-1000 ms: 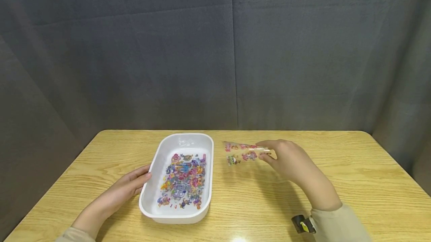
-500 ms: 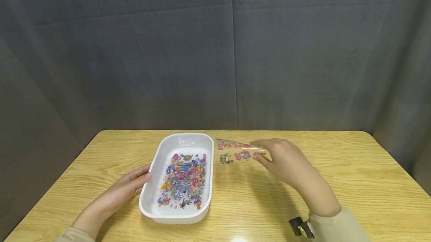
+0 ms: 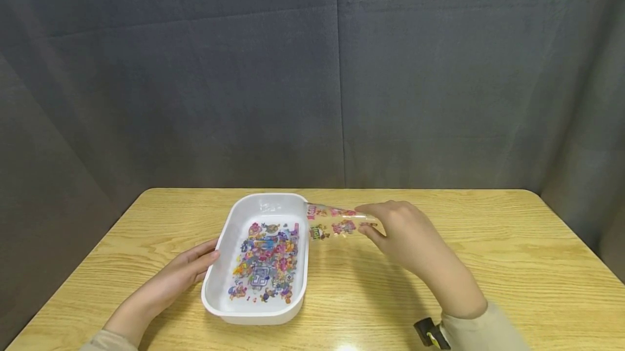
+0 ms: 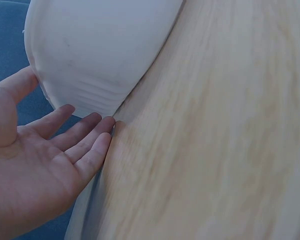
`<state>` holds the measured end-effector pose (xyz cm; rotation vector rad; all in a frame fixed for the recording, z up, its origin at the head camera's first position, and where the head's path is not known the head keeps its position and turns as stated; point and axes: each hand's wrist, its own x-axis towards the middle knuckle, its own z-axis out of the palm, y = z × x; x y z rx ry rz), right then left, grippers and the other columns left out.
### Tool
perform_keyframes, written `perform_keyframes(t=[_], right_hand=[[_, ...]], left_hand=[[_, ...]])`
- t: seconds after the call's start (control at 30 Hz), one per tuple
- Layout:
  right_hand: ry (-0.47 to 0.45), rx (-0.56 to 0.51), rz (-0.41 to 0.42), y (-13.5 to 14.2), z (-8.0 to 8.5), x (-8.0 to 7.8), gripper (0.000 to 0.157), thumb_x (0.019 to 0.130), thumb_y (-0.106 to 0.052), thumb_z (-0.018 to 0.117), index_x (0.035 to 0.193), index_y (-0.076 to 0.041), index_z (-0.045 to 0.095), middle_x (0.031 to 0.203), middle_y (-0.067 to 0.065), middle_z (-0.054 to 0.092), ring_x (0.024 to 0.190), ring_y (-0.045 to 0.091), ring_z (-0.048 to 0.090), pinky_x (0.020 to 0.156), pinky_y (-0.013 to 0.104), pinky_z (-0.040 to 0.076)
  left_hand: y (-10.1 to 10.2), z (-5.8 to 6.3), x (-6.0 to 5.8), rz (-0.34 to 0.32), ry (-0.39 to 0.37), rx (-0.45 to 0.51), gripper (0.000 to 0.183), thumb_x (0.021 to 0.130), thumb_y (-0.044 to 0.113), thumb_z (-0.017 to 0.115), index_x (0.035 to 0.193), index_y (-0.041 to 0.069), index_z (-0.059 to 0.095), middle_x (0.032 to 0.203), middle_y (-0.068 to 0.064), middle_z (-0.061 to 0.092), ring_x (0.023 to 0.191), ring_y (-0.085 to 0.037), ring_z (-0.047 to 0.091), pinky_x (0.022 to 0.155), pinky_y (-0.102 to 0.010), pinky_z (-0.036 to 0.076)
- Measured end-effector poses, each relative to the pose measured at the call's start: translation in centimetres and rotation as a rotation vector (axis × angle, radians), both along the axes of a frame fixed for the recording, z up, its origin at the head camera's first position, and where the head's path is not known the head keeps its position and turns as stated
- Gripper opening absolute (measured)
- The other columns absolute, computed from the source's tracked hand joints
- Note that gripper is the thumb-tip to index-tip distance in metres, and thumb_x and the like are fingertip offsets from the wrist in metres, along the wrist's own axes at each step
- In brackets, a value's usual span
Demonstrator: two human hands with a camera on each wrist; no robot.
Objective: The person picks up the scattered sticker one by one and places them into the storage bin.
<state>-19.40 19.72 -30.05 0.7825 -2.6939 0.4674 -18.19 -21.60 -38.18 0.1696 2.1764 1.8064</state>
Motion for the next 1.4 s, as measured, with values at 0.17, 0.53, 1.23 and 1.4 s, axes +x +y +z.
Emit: perform_keyframes(t=[0.17,0.53,1.23,1.4], right_hand=[[0.019,0.006,0.011,-0.5,-0.1,0.0,0.032,0.09,-0.019,0.074,0.121,-0.011,0.071,0.111,0.008,0.073,0.101,0.03,0.068,0.087,0.051,0.055],[0.061,0.0,0.047,-1.6,0.1,0.3,0.031,0.088,-0.018,0.076,0.119,-0.012,0.072,0.111,0.007,0.073,0.101,0.028,0.069,0.088,0.05,0.055],[0.136,0.002,0.127,-3.4,-0.5,0.9,0.03,0.084,-0.017,0.08,0.114,-0.013,0.074,0.105,0.0,0.074,0.094,0.02,0.069,0.084,0.043,0.056],[0.178,-0.005,0.149,-4.0,-0.8,1.2,0.031,0.082,-0.016,0.082,0.112,-0.013,0.074,0.102,-0.002,0.074,0.09,0.016,0.068,0.084,0.039,0.056]], left_hand=[[0.0,0.0,0.0,0.0,0.0,0.002,0.066,0.103,0.033,0.053,0.153,-0.002,0.03,0.153,-0.023,0.037,0.14,-0.036,0.036,0.116,-0.049,0.031],[-0.1,0.1,0.0,0.0,0.011,0.002,0.065,0.102,0.033,0.053,0.153,-0.002,0.03,0.152,-0.023,0.038,0.139,-0.036,0.037,0.115,-0.048,0.032],[-0.1,0.1,0.0,-0.001,0.003,0.004,0.066,0.102,0.034,0.053,0.153,-0.003,0.03,0.152,-0.023,0.038,0.139,-0.036,0.037,0.115,-0.048,0.032],[-0.1,0.2,0.0,-0.019,0.003,0.005,0.066,0.103,0.033,0.052,0.153,-0.003,0.029,0.153,-0.023,0.037,0.14,-0.037,0.036,0.115,-0.049,0.031]])
